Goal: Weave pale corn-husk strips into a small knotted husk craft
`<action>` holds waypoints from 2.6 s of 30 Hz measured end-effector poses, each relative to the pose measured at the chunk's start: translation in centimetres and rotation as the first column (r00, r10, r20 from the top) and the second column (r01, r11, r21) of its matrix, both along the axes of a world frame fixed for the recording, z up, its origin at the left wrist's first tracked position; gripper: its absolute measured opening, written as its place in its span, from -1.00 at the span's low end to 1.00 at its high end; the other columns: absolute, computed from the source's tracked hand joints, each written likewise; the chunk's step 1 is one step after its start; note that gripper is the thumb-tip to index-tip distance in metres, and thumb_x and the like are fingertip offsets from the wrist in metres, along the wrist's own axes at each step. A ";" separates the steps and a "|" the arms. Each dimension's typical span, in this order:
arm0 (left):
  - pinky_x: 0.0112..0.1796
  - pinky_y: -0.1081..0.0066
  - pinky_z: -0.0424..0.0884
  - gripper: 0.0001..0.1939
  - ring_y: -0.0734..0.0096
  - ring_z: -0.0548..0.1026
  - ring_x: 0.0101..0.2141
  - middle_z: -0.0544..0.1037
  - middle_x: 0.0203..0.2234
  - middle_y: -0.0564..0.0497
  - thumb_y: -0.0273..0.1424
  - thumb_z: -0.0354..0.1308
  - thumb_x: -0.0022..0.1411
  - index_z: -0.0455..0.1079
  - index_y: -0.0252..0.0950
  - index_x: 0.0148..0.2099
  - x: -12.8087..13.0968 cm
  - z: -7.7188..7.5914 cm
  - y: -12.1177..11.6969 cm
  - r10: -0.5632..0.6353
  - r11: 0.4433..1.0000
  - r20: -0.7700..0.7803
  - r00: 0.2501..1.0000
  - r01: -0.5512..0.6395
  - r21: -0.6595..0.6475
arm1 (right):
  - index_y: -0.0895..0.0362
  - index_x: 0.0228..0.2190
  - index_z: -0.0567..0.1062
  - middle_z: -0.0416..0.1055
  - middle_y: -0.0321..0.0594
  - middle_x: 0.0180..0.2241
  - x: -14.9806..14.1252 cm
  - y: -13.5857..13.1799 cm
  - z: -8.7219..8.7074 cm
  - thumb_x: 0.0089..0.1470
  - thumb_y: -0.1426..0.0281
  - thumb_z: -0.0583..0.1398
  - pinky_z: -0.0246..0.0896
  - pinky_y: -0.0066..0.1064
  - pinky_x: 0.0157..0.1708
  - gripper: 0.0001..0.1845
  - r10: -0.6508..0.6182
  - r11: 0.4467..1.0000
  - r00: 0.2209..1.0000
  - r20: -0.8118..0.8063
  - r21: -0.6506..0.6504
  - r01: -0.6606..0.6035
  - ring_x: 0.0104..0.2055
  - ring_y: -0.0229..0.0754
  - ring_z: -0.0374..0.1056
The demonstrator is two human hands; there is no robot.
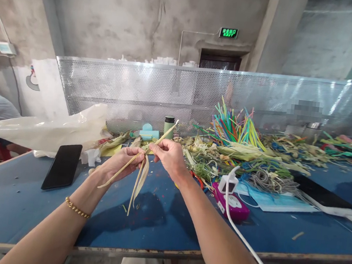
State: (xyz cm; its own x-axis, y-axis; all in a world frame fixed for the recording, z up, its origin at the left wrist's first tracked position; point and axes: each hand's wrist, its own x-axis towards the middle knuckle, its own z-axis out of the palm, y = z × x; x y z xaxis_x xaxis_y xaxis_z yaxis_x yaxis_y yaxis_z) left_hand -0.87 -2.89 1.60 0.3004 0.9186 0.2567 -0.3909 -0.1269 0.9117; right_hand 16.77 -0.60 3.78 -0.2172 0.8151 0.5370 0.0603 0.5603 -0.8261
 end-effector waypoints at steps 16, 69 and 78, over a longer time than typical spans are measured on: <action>-0.50 0.50 0.28 -0.69 0.57 0.35 -0.58 0.49 -0.62 0.03 -0.34 0.58 -0.21 0.52 -0.37 -0.53 0.3 -0.1 0.2 0.116 0.993 -0.087 0.989 -0.113 0.039 | 0.11 -0.51 0.50 0.32 -0.29 -0.59 1.7 0.6 0.7 0.17 0.17 0.22 0.10 -0.37 -0.47 -0.68 -0.249 0.924 0.956 0.154 0.332 0.188 -0.51 -0.23 0.22; -0.46 0.46 0.26 -0.71 0.57 0.36 -0.55 0.46 -0.60 0.04 -0.32 0.55 -0.13 0.55 -0.40 -0.48 -0.5 0.0 -0.7 -0.196 0.979 -0.277 0.941 0.202 -0.008 | 0.15 -0.62 0.43 0.21 -0.38 -0.66 0.3 -0.6 0.1 0.06 0.17 0.30 -0.07 -0.41 -0.55 -0.62 0.145 0.987 0.959 0.242 0.039 -0.159 -0.59 -0.35 0.06; -0.45 0.50 0.27 -0.70 0.59 0.34 -0.53 0.45 -0.58 0.03 -0.29 0.51 -0.02 0.51 -0.40 -0.48 -0.3 0.2 -0.9 -0.164 0.986 -0.221 0.961 0.165 -0.014 | 0.19 -0.46 0.55 0.25 -0.38 -0.64 0.4 -0.1 -0.3 0.11 0.11 0.28 -0.03 -0.43 -0.56 -0.63 0.154 0.988 0.965 0.213 -0.035 -0.150 -0.58 -0.34 0.08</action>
